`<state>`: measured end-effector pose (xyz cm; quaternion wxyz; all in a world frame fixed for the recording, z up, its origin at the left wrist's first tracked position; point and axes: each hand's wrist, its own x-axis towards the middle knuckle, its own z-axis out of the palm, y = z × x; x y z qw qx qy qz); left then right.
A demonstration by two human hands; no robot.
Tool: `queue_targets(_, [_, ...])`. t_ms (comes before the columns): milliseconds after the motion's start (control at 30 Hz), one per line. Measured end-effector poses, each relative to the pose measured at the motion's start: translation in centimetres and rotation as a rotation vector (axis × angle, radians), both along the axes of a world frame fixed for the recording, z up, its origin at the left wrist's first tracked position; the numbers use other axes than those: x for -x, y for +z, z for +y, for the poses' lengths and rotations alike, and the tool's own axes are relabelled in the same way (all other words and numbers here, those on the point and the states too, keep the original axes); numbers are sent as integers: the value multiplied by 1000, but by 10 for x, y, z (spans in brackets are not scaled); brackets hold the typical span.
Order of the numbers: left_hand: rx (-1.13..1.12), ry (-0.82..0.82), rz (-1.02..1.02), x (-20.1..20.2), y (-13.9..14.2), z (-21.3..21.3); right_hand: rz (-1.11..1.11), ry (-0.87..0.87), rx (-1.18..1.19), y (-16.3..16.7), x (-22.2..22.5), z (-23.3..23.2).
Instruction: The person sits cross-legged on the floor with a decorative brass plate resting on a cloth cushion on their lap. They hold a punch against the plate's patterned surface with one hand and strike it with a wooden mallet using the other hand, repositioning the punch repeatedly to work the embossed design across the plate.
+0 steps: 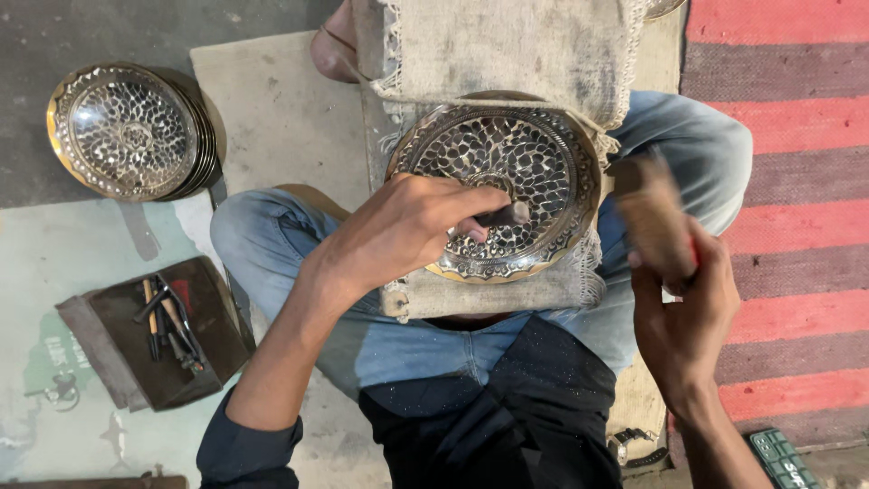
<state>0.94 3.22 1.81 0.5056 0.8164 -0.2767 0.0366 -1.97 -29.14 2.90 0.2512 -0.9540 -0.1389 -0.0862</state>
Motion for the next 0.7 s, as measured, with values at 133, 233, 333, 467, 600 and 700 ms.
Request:
queue_targets(133, [-7,-8,116,0,-1,-1,-47,9,28,1,-1,3])
queue_targets(233, [-9,-8,105,0,-2,-1,66,-84,-85,1,-2,4])
queue_targets(333, [-13,-3,78,0,-2,0,-17,5,124,1,-3,5])
queue_targets(467, [-23,-15,78,1,-3,1,160,-117,-219,3,-3,9])
queue_targets(600, [8,-25,74,1,-4,2,29,-3,53,7,-3,12])
queue_targets(700, [-37,-17,99,1,-6,1,128,-56,-77,8,-3,12])
